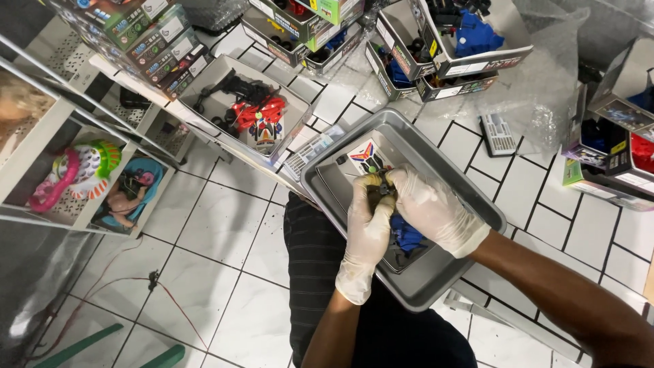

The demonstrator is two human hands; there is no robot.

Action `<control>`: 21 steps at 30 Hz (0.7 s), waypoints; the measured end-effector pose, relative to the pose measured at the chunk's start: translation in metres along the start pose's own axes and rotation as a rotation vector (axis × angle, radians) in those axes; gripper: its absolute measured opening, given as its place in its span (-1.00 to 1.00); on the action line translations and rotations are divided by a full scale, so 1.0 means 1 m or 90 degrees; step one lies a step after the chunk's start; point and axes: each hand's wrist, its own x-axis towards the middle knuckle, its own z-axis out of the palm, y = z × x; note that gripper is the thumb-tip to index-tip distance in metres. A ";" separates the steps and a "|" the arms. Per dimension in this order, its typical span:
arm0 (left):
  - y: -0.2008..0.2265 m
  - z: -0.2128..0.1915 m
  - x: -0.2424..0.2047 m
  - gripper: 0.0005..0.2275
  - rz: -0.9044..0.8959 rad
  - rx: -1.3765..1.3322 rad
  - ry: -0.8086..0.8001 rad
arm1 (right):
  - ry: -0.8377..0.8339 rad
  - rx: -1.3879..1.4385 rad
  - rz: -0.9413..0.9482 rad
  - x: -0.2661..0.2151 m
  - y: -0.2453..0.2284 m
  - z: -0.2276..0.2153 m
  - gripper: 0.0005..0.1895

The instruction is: Assembling a plastic toy car by fitting various components like gears and body parts onto a chassis.

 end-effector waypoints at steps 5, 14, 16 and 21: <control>0.001 -0.006 0.004 -0.76 -0.016 -0.139 0.002 | -0.134 0.104 0.053 0.014 -0.002 -0.012 -0.82; -0.036 -0.030 0.013 -0.72 -0.029 -0.269 0.105 | -0.253 0.269 0.318 0.020 -0.005 -0.051 -0.85; -0.043 -0.028 0.015 -0.71 -0.034 -0.279 0.114 | -0.254 0.174 0.238 0.018 0.005 -0.044 -0.84; -0.027 -0.018 0.012 -0.69 -0.061 -0.275 0.143 | -0.157 0.052 0.074 0.009 0.005 -0.030 -0.79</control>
